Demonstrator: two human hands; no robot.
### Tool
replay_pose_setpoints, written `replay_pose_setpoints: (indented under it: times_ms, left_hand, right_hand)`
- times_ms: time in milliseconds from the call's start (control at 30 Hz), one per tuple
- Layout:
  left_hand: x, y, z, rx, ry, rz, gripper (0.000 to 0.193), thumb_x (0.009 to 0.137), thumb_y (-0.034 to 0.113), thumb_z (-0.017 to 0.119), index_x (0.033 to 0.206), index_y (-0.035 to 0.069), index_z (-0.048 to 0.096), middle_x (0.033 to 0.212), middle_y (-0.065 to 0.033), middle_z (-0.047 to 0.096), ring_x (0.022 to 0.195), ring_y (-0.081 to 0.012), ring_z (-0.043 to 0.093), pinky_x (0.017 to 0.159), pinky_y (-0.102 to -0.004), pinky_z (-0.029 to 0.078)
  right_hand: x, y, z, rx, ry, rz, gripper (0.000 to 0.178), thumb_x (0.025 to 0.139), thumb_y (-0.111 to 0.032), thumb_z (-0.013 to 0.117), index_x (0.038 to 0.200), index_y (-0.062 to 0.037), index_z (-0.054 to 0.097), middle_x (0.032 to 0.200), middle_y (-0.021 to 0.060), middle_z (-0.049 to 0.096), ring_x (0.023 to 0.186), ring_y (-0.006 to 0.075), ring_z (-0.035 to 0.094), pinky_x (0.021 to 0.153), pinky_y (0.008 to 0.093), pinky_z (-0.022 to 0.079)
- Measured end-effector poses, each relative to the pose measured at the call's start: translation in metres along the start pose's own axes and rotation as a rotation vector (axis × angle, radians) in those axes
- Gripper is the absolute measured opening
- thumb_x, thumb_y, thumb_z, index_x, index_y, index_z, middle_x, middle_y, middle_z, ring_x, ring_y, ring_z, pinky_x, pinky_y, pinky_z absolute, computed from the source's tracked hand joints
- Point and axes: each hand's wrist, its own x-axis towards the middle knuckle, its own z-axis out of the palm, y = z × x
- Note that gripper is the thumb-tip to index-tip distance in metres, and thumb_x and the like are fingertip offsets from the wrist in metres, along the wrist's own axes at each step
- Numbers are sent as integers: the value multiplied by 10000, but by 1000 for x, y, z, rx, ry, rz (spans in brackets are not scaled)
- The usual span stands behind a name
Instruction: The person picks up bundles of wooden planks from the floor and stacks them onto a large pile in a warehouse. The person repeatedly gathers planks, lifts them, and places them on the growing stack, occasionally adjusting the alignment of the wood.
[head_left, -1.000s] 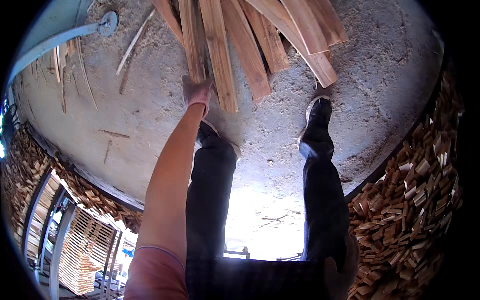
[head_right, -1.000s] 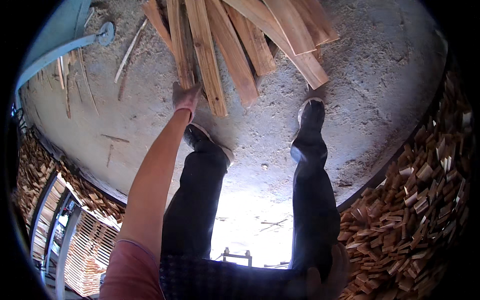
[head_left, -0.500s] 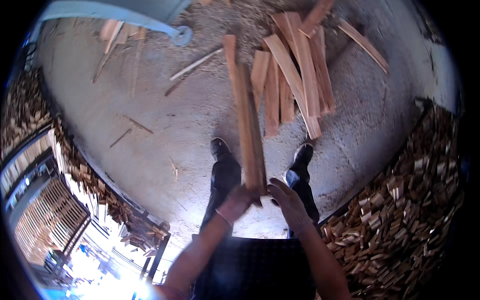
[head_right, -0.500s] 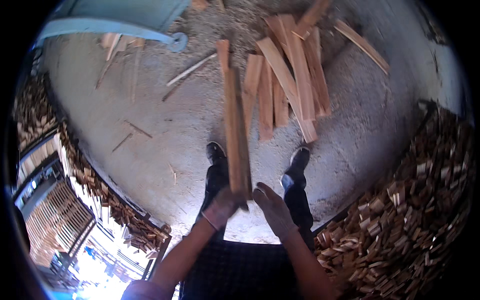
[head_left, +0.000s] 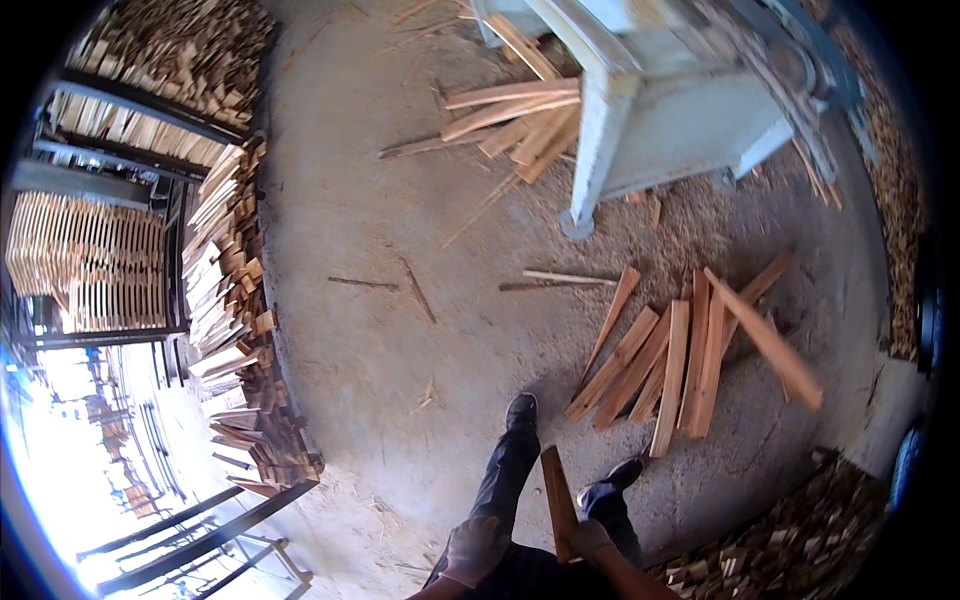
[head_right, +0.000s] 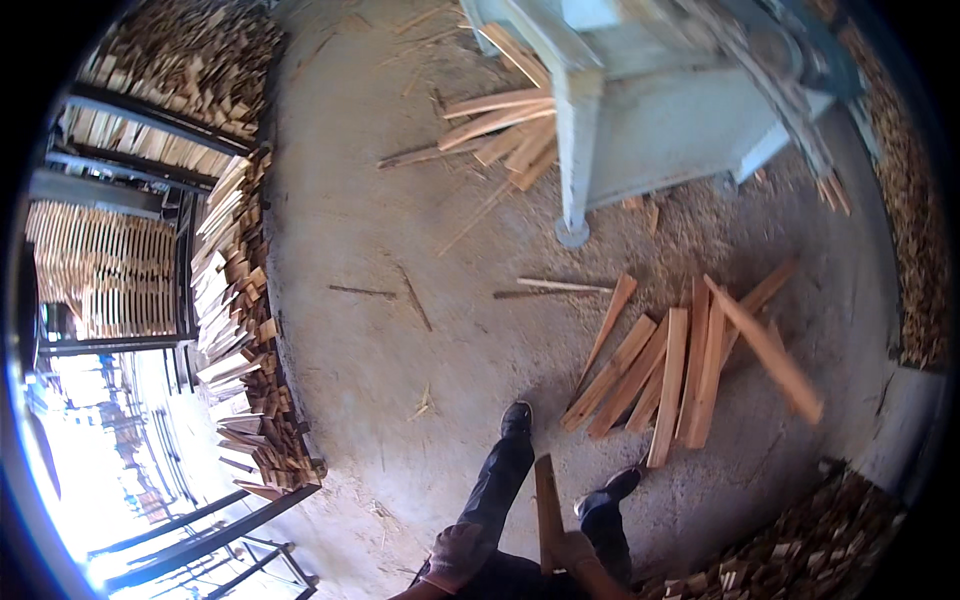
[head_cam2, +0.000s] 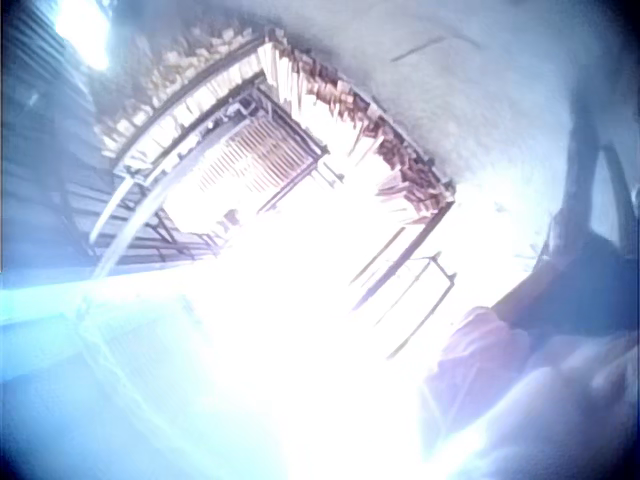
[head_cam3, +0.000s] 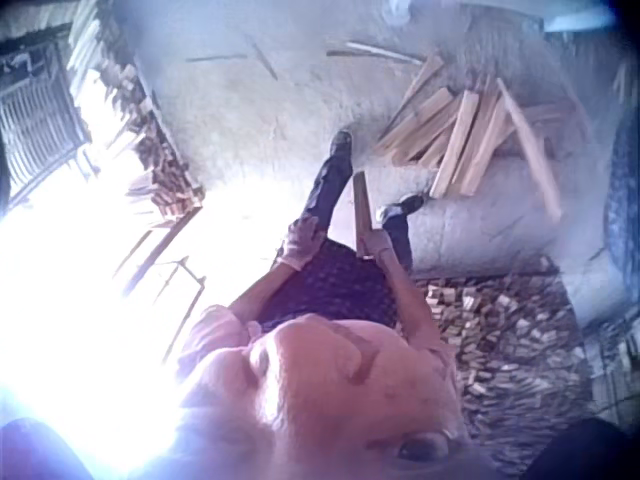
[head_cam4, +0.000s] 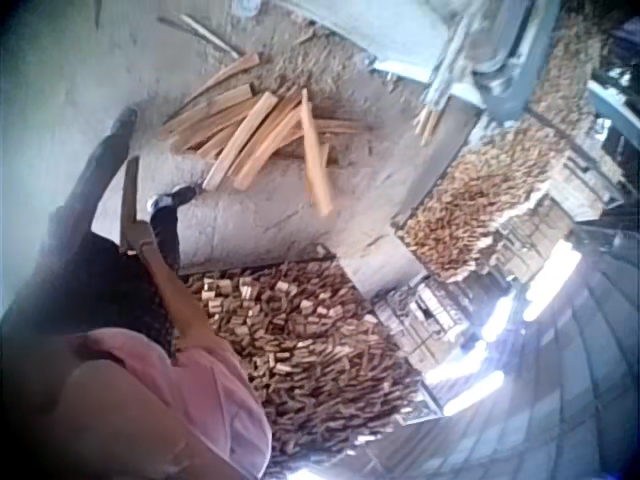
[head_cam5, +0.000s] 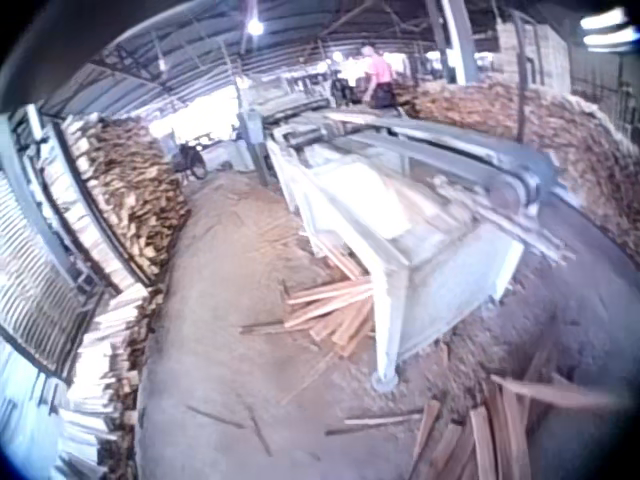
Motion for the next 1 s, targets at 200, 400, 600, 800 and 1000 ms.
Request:
replay_pose_setpoints:
  times_ms: [200, 400, 600, 800, 1000]
  left_hand:
    - [27, 4, -37, -63, -31, -21, 317, 846, 385, 706, 957, 92, 661, 949, -154, 691, 914, -381, 675, 769, -527, 529]
    - [47, -7, -28, -74, -174, -95, 285, 846, 332, 695, 965, 74, 668, 924, -194, 696, 881, -421, 679, 777, -569, 529]
    - [54, 0, 5, -142, 3, -49, 342, 858, 271, 690, 1115, 46, 671, 1029, -228, 695, 1001, -442, 655, 874, -560, 525]
    - [140, 15, 60, -121, -292, -108, 503, 913, 227, 730, 1327, -26, 596, 1311, -249, 621, 1247, -401, 574, 1072, -469, 452]
    - [286, 47, 218, -208, -341, -79, 713, 872, 416, 739, 1402, -16, 538, 1363, -265, 592, 1273, -411, 567, 1073, -462, 446]
  right_hand:
    - [37, -309, -304, 614, 318, -341, 487, 926, -495, 680, 964, -13, 738, 755, 89, 704, 708, 181, 682, 603, 312, 523]
    - [-13, -432, -411, 417, 359, -924, 585, 988, -538, 608, 1156, 19, 672, 818, 145, 724, 785, 246, 703, 681, 370, 564]
    - [54, -134, -190, 422, 343, -104, 752, 863, -564, 665, 1359, -6, 585, 1203, 303, 683, 1155, 413, 666, 991, 452, 517]
    - [54, 161, -92, 334, 364, 460, 834, 845, -604, 695, 1339, 49, 537, 1247, 328, 648, 1209, 459, 617, 1025, 475, 501]
    - [93, 310, -148, 536, 650, 384, 623, 871, -467, 708, 1236, 32, 629, 1097, 313, 705, 1083, 426, 683, 945, 461, 513]
